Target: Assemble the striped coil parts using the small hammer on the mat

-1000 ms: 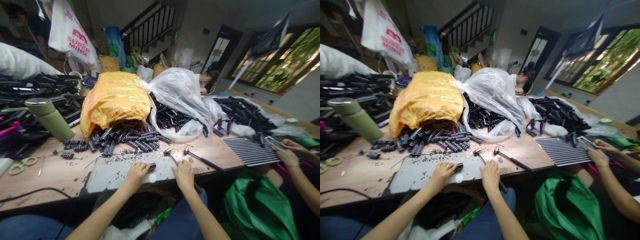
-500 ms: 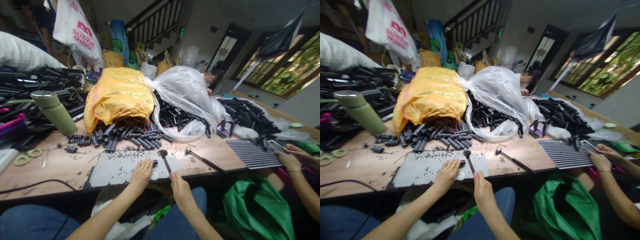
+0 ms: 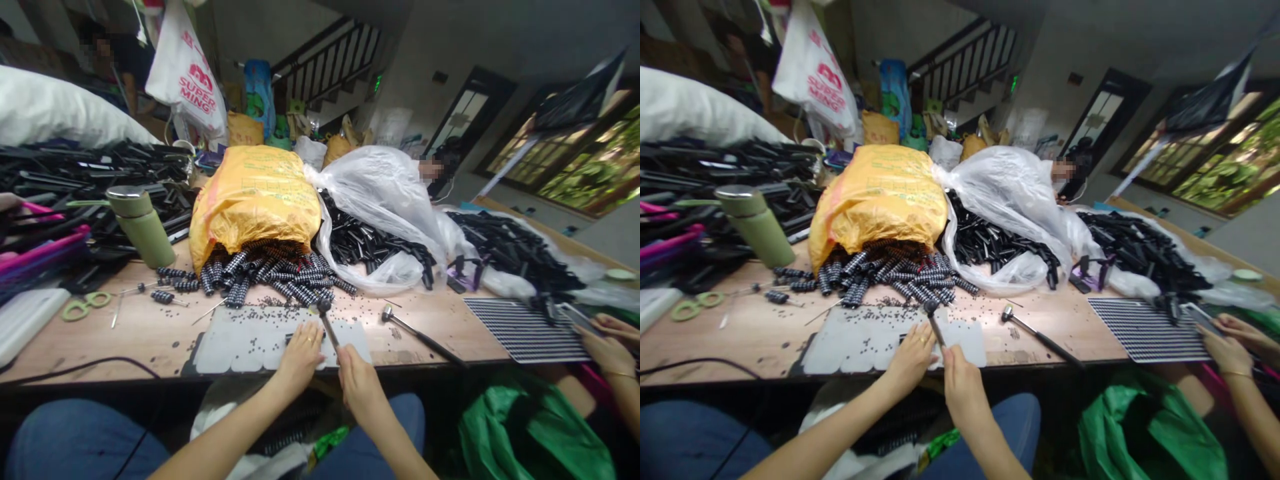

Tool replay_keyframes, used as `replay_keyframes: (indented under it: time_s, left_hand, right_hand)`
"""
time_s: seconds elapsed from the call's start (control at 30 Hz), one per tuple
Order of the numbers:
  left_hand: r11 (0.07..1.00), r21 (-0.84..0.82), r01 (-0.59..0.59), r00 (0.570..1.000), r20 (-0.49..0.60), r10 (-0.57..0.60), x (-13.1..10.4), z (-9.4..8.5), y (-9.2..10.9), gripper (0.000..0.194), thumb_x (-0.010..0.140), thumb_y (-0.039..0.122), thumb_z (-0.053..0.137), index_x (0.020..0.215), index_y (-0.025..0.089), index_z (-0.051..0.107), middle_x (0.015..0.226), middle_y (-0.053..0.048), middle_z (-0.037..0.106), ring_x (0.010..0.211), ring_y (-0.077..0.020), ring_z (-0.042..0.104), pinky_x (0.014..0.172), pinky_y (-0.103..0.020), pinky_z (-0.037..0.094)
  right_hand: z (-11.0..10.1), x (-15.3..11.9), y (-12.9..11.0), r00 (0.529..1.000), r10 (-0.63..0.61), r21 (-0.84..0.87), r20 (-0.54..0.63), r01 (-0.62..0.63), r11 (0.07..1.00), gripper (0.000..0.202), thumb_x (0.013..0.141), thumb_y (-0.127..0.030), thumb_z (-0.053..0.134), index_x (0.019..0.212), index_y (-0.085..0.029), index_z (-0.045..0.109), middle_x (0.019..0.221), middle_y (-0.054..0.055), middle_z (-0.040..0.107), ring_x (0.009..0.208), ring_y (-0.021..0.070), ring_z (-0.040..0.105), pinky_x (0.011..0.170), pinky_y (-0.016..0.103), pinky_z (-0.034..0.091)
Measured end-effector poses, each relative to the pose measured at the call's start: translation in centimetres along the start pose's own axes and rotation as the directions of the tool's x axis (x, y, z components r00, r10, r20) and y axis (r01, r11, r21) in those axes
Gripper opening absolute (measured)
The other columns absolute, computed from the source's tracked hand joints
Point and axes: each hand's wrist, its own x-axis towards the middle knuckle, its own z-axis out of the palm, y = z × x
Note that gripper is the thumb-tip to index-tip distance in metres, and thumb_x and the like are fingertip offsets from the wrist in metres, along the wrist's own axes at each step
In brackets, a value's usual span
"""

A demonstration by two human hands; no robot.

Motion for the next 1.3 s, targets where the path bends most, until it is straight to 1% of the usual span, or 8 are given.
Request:
replay_keyframes:
  time_s: [0.1,0.3,0.47,0.57,0.73,0.9,1.1,1.3]
  left_hand:
    - [0.999,-0.014,-0.032,0.999,-0.002,0.032,-0.7,-0.2,0.8,0.072,0.079,0.048,0.041,0.132,0.001,0.027,0.138,-0.022,0.029,0.131,-0.0303,0.018,0.104,-0.045,0.021]
    - [0.999,-0.009,-0.041,0.999,0.012,0.041,-0.8,-0.1,0.4,0.063,0.078,0.027,0.039,0.134,0.0,0.023,0.137,-0.022,0.031,0.13,-0.0295,0.02,0.103,-0.045,0.019]
    - [0.988,-0.144,-0.063,0.996,0.06,0.072,-0.6,-2.0,1.5,0.04,0.083,0.029,0.044,0.12,0.013,0.045,0.105,-0.014,0.058,0.1,-0.0251,0.05,0.085,-0.041,0.039]
    - [0.978,-0.192,-0.075,0.993,0.074,0.091,-1.0,-3.6,2.1,0.031,0.085,0.031,0.042,0.111,0.016,0.051,0.091,-0.009,0.059,0.086,-0.0213,0.053,0.075,-0.035,0.043]
    - [0.988,-0.022,0.154,0.987,-0.052,-0.154,2.2,-5.4,-4.3,0.032,0.085,0.011,0.031,0.106,0.015,0.055,0.099,-0.011,0.056,0.092,-0.0215,0.049,0.079,-0.038,0.04]
    - [0.998,0.065,-0.019,0.999,0.043,0.016,6.3,-5.6,-11.2,0.024,0.083,0.017,0.04,0.096,0.021,0.06,0.107,-0.009,0.053,0.099,-0.0214,0.045,0.079,-0.034,0.037]
    - [0.966,0.14,-0.216,0.972,0.12,0.2,7.0,-5.0,-11.5,0.021,0.084,0.014,0.038,0.081,0.019,0.058,0.099,-0.006,0.055,0.097,-0.0193,0.045,0.082,-0.033,0.032]
    - [0.946,0.154,-0.284,0.959,0.031,0.283,6.8,-5.0,-10.5,0.023,0.084,0.009,0.037,0.084,0.015,0.059,0.089,-0.008,0.06,0.093,-0.0196,0.05,0.084,-0.036,0.033]
  right_hand:
    - [-0.1,-0.3,-0.5,0.999,-0.009,0.03,-0.032,0.01,1.0,0.038,0.093,-0.038,0.013,0.074,-0.021,0.042,0.054,0.0,0.054,0.049,0.0148,0.055,0.046,0.022,0.034]
    - [3.3,-0.4,-0.4,0.984,-0.017,-0.341,0.177,0.077,0.937,0.032,0.092,-0.029,0.024,0.08,-0.018,0.052,0.062,0.007,0.063,0.056,0.0213,0.061,0.049,0.025,0.033]
    - [1.4,0.9,1.7,1.0,-0.022,-0.327,-0.009,0.018,0.945,0.038,0.094,-0.032,0.017,0.078,-0.02,0.049,0.061,0.003,0.062,0.057,0.0178,0.06,0.049,0.024,0.03]
    - [-0.2,2.3,4.7,0.992,0.087,-0.413,-0.091,-0.117,0.903,0.035,0.093,-0.034,0.021,0.079,-0.019,0.049,0.061,0.004,0.062,0.059,0.0192,0.06,0.05,0.024,0.03]
    - [-1.1,4.2,10.1,0.966,0.179,-0.569,-0.187,-0.255,0.782,0.028,0.091,-0.033,0.033,0.08,-0.017,0.053,0.073,0.01,0.062,0.069,0.023,0.059,0.057,0.029,0.035]
    - [-1.3,6.2,11.0,0.951,-0.033,-0.519,-0.307,-0.138,0.844,0.02,0.086,-0.031,0.043,0.087,-0.015,0.054,0.087,0.011,0.057,0.087,0.0248,0.052,0.073,0.034,0.039]
    - [0.3,8.5,8.6,0.953,-0.163,-0.371,-0.254,0.06,0.927,0.015,0.086,-0.028,0.045,0.087,-0.015,0.053,0.089,0.01,0.054,0.087,0.0229,0.048,0.079,0.035,0.04]
    - [1.6,8.7,5.7,0.959,-0.213,-0.269,-0.187,0.158,0.95,0.007,0.084,-0.023,0.048,0.084,-0.017,0.052,0.087,0.007,0.053,0.087,0.022,0.048,0.078,0.035,0.042]
